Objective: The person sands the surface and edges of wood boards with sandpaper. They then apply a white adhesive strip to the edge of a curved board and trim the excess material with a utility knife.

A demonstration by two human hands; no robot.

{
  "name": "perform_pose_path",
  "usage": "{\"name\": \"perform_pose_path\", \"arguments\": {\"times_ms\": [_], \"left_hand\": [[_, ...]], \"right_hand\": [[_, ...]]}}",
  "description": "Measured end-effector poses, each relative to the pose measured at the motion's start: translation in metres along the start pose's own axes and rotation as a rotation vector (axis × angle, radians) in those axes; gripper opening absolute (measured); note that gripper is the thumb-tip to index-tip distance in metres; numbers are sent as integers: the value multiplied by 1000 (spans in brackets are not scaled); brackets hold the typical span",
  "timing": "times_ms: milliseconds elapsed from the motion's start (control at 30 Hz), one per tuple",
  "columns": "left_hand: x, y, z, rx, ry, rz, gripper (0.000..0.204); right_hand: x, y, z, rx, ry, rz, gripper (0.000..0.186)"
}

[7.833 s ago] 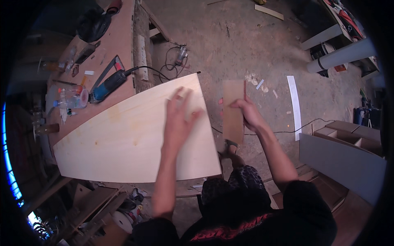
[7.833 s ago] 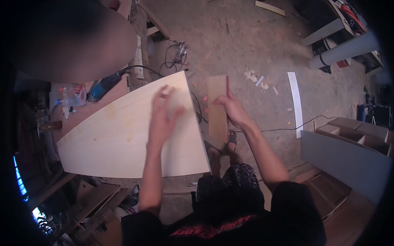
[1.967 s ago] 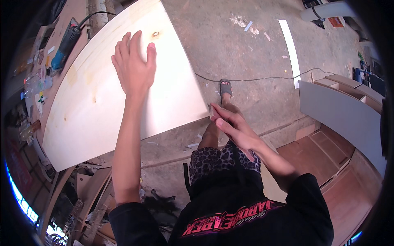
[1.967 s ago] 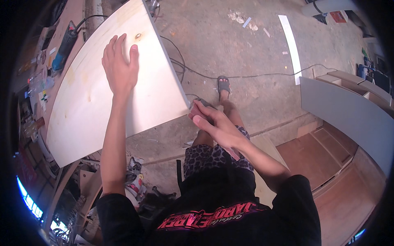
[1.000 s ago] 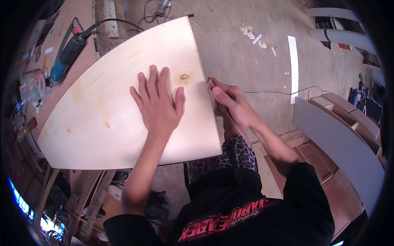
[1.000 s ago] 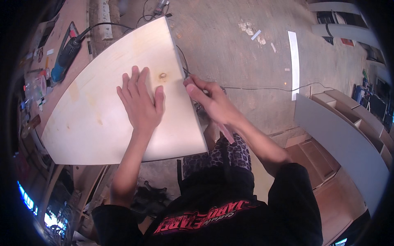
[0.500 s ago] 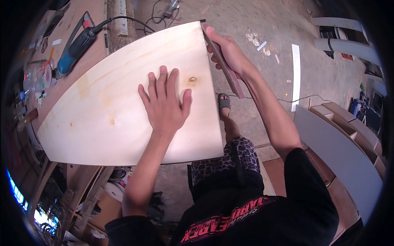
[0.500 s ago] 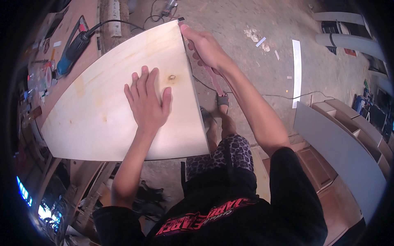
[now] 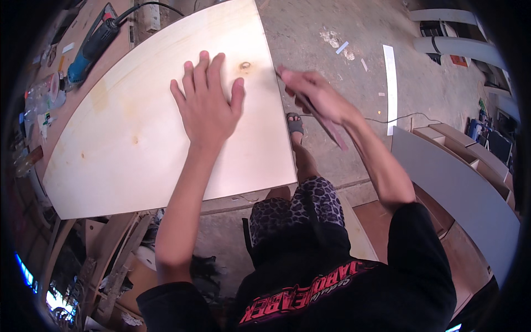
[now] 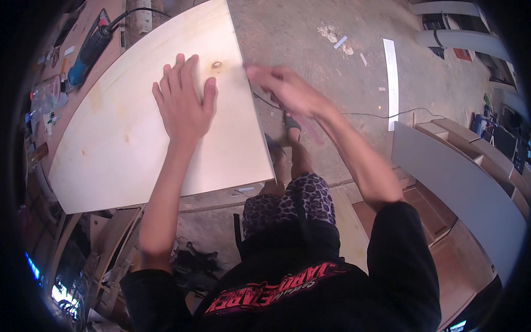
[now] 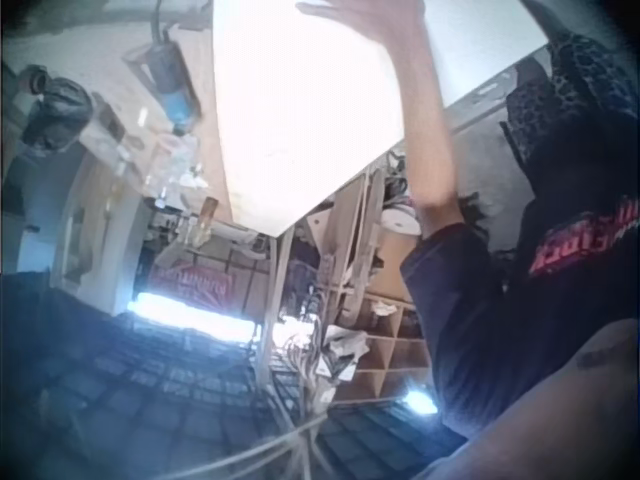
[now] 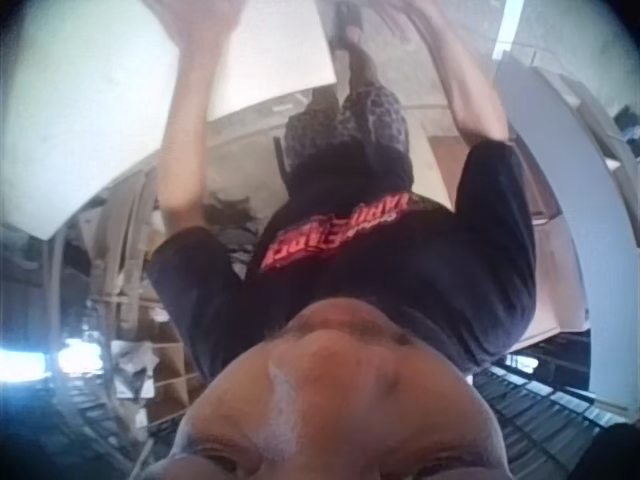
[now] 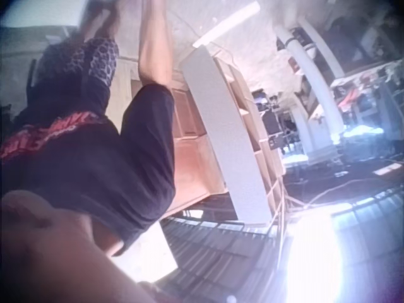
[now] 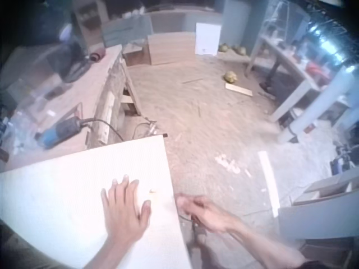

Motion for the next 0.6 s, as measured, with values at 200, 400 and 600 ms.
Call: {"name": "perform_pose_path", "arguments": {"times_ms": [200, 400, 600], "left_hand": [[-1, -2, 1, -14, -30, -20, 52], [0, -7, -1, -56, -98, -11, 53], [-12, -15, -11, -4, -11, -68, 58]], "right_hand": [[-58, -88, 33, 83, -20, 100, 73], [-155, -254, 104, 717, -291, 198, 65], [-157, -313, -41, -153, 296, 264, 58]]}}
Point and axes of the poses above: each hand's wrist, its own y-axis towards the middle knuckle, its own z-axis out of the palm, x = y × z, the point moved 7 cm from there along y, towards the middle knuckle, and after that the axes turned 4 degrees about -x, right-handed, at the moved point
